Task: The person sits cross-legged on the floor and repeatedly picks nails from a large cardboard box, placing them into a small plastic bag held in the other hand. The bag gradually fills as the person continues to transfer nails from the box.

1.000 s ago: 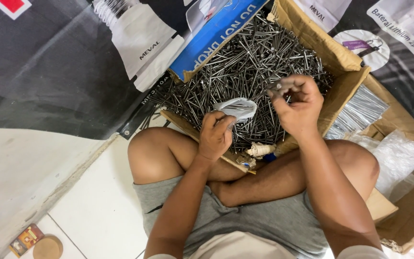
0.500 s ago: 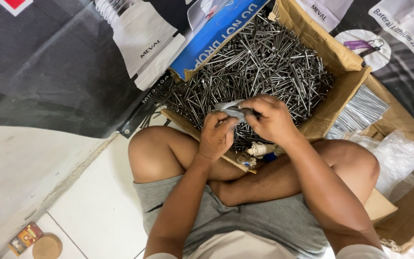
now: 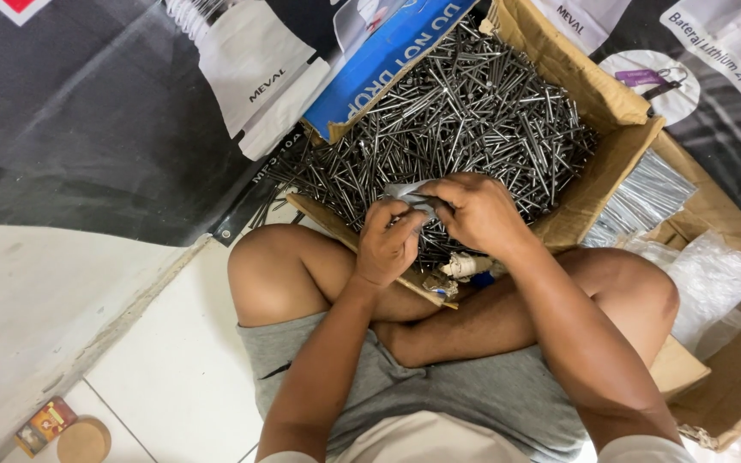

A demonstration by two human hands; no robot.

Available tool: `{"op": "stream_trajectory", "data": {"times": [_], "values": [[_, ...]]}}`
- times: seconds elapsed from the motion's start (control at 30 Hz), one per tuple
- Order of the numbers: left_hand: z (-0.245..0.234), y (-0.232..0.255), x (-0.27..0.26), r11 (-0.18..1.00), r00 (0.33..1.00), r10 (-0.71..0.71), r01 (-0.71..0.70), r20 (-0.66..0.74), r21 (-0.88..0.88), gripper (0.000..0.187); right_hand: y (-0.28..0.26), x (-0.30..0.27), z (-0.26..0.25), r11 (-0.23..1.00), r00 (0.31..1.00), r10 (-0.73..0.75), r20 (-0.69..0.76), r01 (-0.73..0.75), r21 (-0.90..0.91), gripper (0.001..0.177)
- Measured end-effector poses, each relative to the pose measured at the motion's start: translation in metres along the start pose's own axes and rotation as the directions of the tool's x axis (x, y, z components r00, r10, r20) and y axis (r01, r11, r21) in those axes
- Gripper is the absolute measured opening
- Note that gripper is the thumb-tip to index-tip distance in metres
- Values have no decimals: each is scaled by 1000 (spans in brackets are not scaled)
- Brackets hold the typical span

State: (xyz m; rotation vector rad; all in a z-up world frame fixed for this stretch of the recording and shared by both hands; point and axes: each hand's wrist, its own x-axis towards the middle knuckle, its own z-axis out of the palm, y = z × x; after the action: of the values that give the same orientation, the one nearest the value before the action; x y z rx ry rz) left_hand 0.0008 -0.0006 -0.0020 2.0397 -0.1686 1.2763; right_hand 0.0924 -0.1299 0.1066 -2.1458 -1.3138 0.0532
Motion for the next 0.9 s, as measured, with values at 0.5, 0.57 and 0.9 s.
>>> {"op": "stream_trajectory", "data": {"times": [0.5, 0.57, 0.9], "values": [[-4, -6, -5, 997, 997, -82, 82, -14, -8, 18, 60, -9, 13, 967, 934, 182, -309, -112, 230, 17], [-5, -4, -1, 997, 997, -79, 78, -16, -13, 17, 63, -10, 16, 953, 927, 249, -281, -183, 241, 19], [-4, -2, -1, 997, 997, -71, 71, -28, -17, 11, 61, -9, 14, 881, 876, 473, 99, -471, -43, 31]]}}
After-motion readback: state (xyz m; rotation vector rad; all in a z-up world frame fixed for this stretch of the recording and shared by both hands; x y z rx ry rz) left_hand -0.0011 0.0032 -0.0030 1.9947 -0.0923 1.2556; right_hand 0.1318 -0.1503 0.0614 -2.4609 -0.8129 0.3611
